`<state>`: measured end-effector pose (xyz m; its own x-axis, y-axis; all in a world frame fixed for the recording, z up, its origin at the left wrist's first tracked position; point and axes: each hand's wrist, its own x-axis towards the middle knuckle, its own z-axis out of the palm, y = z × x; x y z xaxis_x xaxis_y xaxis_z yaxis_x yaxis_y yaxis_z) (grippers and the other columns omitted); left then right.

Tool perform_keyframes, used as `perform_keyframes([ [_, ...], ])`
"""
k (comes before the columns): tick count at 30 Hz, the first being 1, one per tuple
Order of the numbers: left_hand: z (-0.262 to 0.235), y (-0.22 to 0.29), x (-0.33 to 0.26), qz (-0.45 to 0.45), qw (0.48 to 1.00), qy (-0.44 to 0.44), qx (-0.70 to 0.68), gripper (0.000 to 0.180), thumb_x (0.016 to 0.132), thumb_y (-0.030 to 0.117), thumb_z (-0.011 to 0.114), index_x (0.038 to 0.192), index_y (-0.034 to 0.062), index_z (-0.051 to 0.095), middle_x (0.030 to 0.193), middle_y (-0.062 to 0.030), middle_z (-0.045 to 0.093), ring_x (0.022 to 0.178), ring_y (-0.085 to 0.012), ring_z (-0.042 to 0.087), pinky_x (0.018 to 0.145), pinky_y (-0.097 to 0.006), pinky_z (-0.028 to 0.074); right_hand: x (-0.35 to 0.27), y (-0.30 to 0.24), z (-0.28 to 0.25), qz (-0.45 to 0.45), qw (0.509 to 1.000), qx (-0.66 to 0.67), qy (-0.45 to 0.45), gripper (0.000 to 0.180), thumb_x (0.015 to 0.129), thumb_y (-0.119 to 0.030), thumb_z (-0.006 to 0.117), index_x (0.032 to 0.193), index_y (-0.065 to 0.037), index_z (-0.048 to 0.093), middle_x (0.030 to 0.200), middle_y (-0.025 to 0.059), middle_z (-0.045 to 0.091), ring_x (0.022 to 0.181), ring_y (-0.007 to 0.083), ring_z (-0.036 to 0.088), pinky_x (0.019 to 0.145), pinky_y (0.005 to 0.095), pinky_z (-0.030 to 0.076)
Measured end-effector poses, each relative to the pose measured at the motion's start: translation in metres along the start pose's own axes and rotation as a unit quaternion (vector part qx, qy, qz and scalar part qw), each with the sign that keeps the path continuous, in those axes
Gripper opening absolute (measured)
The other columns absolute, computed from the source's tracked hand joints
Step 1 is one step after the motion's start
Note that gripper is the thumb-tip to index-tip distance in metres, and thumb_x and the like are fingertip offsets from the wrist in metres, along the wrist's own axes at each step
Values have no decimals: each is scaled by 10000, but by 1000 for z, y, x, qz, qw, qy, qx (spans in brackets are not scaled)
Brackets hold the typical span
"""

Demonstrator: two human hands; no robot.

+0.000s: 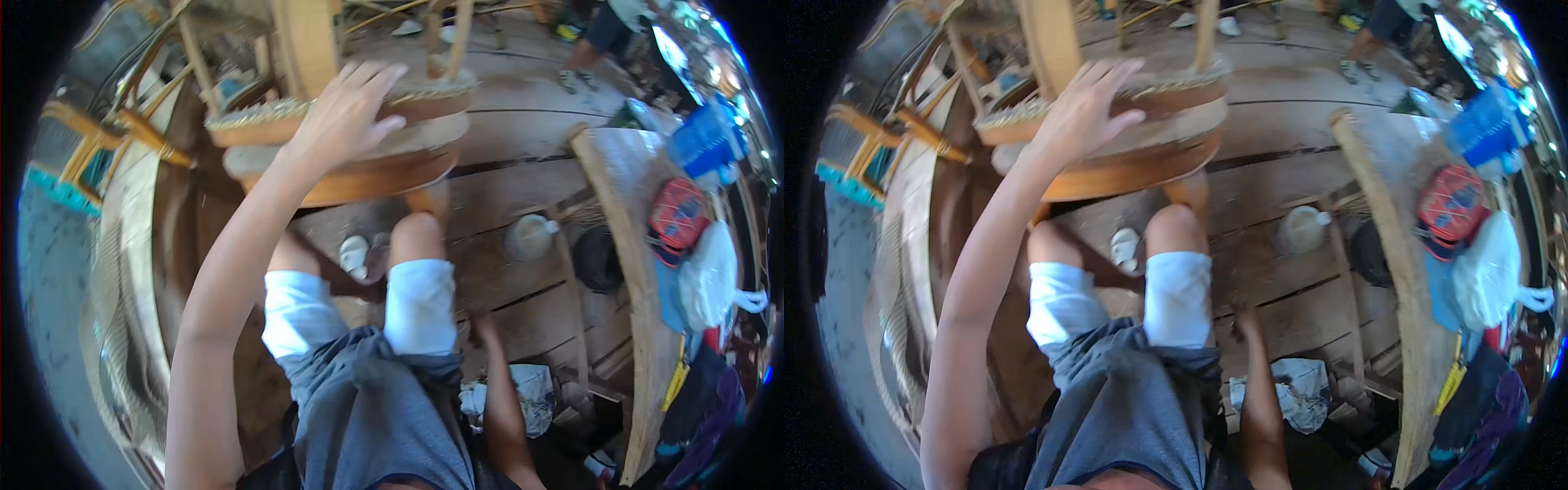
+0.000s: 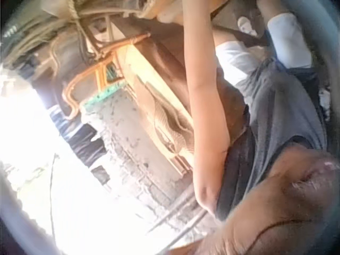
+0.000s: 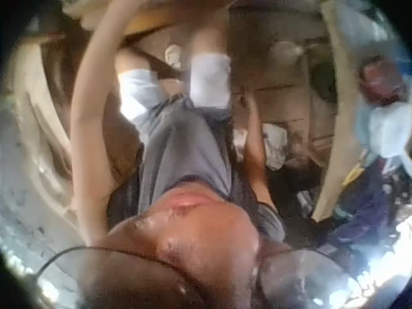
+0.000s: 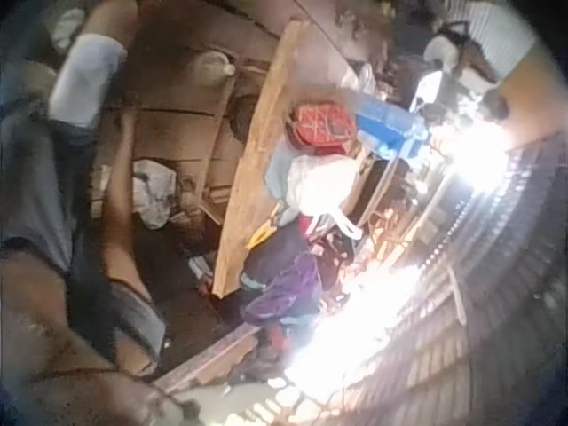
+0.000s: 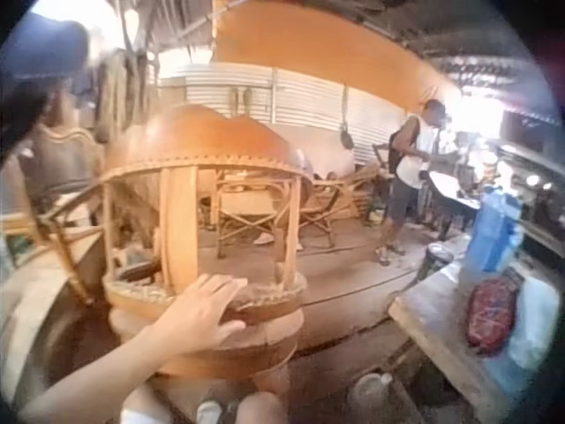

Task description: The recorder is repairing a wooden chair by scraping and cleaning the frame in a workshop.

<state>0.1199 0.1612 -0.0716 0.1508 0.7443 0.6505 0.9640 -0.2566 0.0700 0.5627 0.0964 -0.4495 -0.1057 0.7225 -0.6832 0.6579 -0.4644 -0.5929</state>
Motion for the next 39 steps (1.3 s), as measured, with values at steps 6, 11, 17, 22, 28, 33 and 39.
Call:
perform_keyframes([
  [6,14,-32,-16,42,999,5,-11,188,847,125,737,999,16,709,959,-101,653,928,-306,610,831,-398,512,-30,-121,9,-276,953,-114,58,447,991,-388,597,1134,35,614,960,256,696,898,366,708,763,464,543],
  [11,-2,-24,-26,51,998,20,10,104,828,72,747,911,22,709,891,-90,650,863,-301,615,784,-387,516,-34,-78,12,-160,985,-57,-14,419,982,-354,603,1161,24,618,917,237,697,849,349,706,723,438,538],
  [17,5,-30,-26,44,997,67,0,65,857,108,720,874,62,677,832,-76,614,813,-296,588,775,-395,504,-58,-27,5,18,996,44,-79,381,986,-366,575,1138,-20,630,579,68,522,412,183,520,369,339,382],
  [22,12,-27,-24,45,997,58,27,123,854,117,732,826,66,624,869,-82,644,833,-296,596,753,-386,489,-55,-45,4,33,996,51,-59,402,1010,-361,528,1159,3,610,628,111,567,475,232,573,438,381,441],
  [28,3,-14,-24,-83,992,65,-69,134,866,160,745,878,47,674,808,-97,662,777,-299,626,718,-380,513,-73,-283,-1,-379,918,-10,119,364,1039,-327,480,1042,28,562,951,293,632,883,484,605,755,501,469],
  [33,4,-22,-8,-113,986,55,-105,170,903,196,729,924,31,697,828,-93,685,753,-231,650,695,-344,529,-108,-457,4,-510,812,-204,199,454,991,-476,540,970,-27,600,876,242,697,862,443,678,739,527,521],
  [39,18,-27,-10,-138,975,58,-166,234,937,257,703,913,25,682,837,-89,696,749,-169,668,688,-315,539,-94,-488,7,-550,719,-352,240,414,1018,-411,485,906,-63,679,783,203,719,764,382,725,661,507,565],
])
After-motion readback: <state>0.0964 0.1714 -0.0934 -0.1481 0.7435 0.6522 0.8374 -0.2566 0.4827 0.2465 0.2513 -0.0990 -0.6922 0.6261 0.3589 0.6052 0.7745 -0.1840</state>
